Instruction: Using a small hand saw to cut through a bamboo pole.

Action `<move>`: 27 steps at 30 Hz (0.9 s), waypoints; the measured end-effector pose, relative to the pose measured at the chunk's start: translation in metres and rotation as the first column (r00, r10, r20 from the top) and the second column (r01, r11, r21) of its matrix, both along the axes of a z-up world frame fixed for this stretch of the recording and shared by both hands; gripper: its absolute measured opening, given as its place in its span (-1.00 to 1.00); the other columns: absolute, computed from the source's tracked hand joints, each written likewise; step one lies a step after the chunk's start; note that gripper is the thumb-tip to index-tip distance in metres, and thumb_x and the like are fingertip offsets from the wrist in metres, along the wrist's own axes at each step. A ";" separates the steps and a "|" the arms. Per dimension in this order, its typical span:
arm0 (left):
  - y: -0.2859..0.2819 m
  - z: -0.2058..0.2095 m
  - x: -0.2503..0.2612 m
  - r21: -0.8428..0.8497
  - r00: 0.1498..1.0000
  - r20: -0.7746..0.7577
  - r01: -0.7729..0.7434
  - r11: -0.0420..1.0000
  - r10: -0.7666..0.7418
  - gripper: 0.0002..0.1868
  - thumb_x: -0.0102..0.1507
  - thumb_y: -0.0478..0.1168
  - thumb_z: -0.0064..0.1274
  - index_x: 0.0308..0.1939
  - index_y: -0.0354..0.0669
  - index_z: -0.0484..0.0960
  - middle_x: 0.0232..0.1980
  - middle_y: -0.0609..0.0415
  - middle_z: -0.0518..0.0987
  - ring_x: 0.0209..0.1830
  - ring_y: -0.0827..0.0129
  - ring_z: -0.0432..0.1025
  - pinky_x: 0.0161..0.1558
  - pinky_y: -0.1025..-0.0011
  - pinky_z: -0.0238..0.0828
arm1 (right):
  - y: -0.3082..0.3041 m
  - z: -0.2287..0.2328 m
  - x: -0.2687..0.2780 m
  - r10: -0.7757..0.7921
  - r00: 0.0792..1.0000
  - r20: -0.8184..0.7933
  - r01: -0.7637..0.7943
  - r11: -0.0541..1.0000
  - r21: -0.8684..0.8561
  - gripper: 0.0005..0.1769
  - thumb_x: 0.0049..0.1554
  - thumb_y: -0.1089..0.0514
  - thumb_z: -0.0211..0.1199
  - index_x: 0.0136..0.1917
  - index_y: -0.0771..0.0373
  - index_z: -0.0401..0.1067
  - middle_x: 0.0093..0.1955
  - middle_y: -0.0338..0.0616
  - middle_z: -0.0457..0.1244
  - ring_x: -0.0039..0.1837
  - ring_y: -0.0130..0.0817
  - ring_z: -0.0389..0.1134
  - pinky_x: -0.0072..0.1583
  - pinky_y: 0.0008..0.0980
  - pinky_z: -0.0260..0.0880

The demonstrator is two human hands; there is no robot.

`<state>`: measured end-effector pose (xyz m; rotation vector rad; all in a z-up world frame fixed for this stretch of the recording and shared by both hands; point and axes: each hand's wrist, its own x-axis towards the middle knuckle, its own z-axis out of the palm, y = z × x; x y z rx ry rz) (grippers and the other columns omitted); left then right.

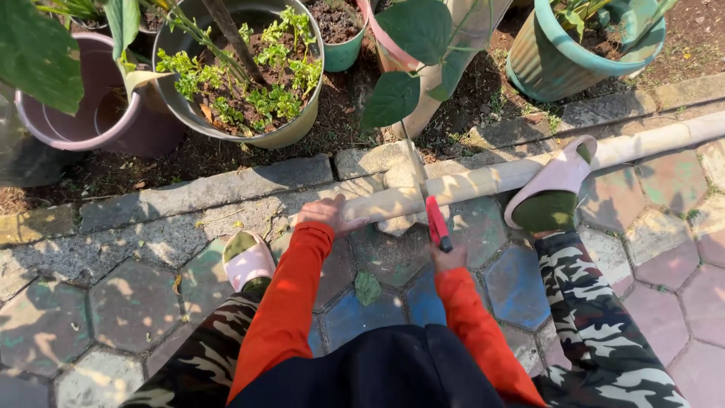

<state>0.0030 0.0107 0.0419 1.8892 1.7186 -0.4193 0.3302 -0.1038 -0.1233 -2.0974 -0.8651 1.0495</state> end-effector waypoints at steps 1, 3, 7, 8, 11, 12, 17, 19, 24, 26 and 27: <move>-0.009 -0.020 -0.008 -0.001 1.000 0.000 0.006 1.000 -0.006 0.01 0.07 0.66 -0.17 0.12 -0.16 0.48 -0.12 -0.09 0.68 -0.22 0.15 0.65 -0.27 0.16 0.67 | -0.012 -0.022 0.002 -0.006 1.000 0.000 0.006 1.000 -0.001 -0.65 -0.05 0.16 0.58 -0.25 0.32 0.40 -0.40 -0.19 0.19 -0.36 -0.39 0.09 -0.29 -0.16 0.13; -0.009 -0.058 -0.018 0.308 0.993 0.091 0.040 0.950 -0.072 -0.03 0.03 0.70 -0.12 0.06 -0.04 0.54 -0.14 -0.15 0.67 -0.23 0.03 0.61 -0.20 0.15 0.59 | -0.005 -0.066 0.015 -0.009 0.996 -0.091 0.027 0.981 0.193 -0.68 -0.13 0.20 0.53 -0.27 0.26 0.37 -0.40 -0.32 0.19 -0.36 -0.46 0.13 -0.31 -0.21 0.16; 0.005 -0.078 -0.010 0.130 0.996 -0.056 0.074 0.989 -0.068 -0.14 0.17 0.61 -0.21 0.12 0.00 0.54 -0.12 -0.14 0.70 -0.18 0.05 0.63 -0.22 0.08 0.62 | -0.063 -0.018 0.015 0.080 0.997 0.003 -0.080 0.987 0.141 -0.71 -0.09 0.12 0.49 -0.36 0.27 0.41 -0.44 -0.36 0.14 -0.36 -0.48 0.04 -0.32 -0.23 0.11; 0.002 -0.045 -0.007 0.031 0.998 -0.031 0.051 0.998 -0.050 -0.08 0.12 0.65 -0.17 0.14 -0.03 0.48 -0.13 -0.17 0.69 -0.19 0.05 0.62 -0.21 0.07 0.60 | -0.085 -0.039 0.026 0.127 0.986 0.107 -0.145 0.973 0.182 -0.70 -0.10 0.12 0.51 -0.35 0.29 0.41 -0.46 -0.33 0.12 -0.35 -0.49 0.03 -0.33 -0.24 0.11; 0.010 -0.024 -0.005 0.056 0.999 0.021 0.026 0.998 -0.027 -0.04 0.07 0.68 -0.11 0.08 -0.09 0.47 -0.12 -0.19 0.67 -0.18 0.05 0.61 -0.18 0.09 0.59 | -0.092 -0.058 0.035 0.131 0.981 0.141 -0.158 0.967 0.201 -0.70 -0.10 0.13 0.52 -0.34 0.32 0.43 -0.47 -0.31 0.11 -0.35 -0.50 0.04 -0.33 -0.25 0.11; 0.004 -0.033 -0.006 0.154 0.998 0.051 0.031 0.988 -0.039 -0.05 0.08 0.68 -0.10 0.01 -0.12 0.52 -0.12 -0.18 0.67 -0.17 0.04 0.61 -0.17 0.12 0.59 | -0.102 -0.055 0.033 0.082 0.995 0.064 -0.091 0.983 0.157 -0.72 -0.11 0.15 0.51 -0.34 0.34 0.44 -0.46 -0.31 0.13 -0.35 -0.50 0.05 -0.33 -0.25 0.10; -0.008 -0.042 -0.010 0.206 0.998 0.048 0.033 0.978 -0.043 -0.12 0.09 0.62 -0.08 0.07 -0.03 0.52 -0.08 -0.13 0.68 -0.16 0.00 0.61 -0.17 0.07 0.59 | -0.004 0.050 -0.001 0.145 0.987 0.074 -0.152 0.983 0.099 -0.78 -0.11 0.19 0.45 -0.35 0.29 0.42 -0.50 -0.26 0.19 -0.42 -0.43 0.15 -0.33 -0.28 0.18; 0.008 -0.035 -0.004 0.321 0.997 0.068 0.008 0.947 -0.032 -0.10 0.06 0.64 -0.04 0.02 -0.05 0.54 -0.08 -0.13 0.67 -0.15 0.00 0.60 -0.14 0.10 0.58 | 0.009 0.047 0.010 0.199 0.974 0.112 -0.202 0.979 0.017 -0.77 -0.15 0.19 0.50 -0.40 0.29 0.45 -0.52 -0.24 0.22 -0.43 -0.40 0.17 -0.32 -0.26 0.18; 0.012 -0.053 -0.010 0.086 0.992 0.114 0.035 0.996 -0.045 -0.03 0.07 0.64 0.03 0.02 -0.22 0.53 -0.13 -0.24 0.67 -0.15 0.03 0.61 -0.10 0.21 0.57 | -0.046 0.032 0.005 0.101 0.991 0.087 -0.106 0.993 0.053 -0.73 -0.09 0.19 0.49 -0.37 0.34 0.42 -0.45 -0.23 0.15 -0.35 -0.44 0.09 -0.28 -0.20 0.17; 0.024 -0.046 -0.010 -0.067 0.997 0.081 -0.010 0.998 0.015 -0.07 0.09 0.58 -0.03 0.06 -0.22 0.48 -0.14 -0.20 0.69 -0.18 0.08 0.66 -0.17 0.19 0.64 | -0.013 0.039 0.001 0.111 0.991 0.069 -0.115 0.992 0.054 -0.78 -0.11 0.21 0.46 -0.37 0.32 0.43 -0.46 -0.24 0.18 -0.37 -0.43 0.13 -0.29 -0.22 0.19; 0.017 -0.042 -0.005 -0.243 0.997 0.044 -0.054 0.968 0.067 -0.10 0.10 0.52 -0.09 0.11 -0.22 0.43 -0.15 -0.16 0.71 -0.21 0.14 0.71 -0.24 0.17 0.70 | -0.013 0.048 0.004 0.117 0.992 0.052 -0.119 0.993 0.029 -0.83 -0.13 0.23 0.43 -0.37 0.30 0.45 -0.48 -0.25 0.22 -0.39 -0.43 0.18 -0.30 -0.23 0.21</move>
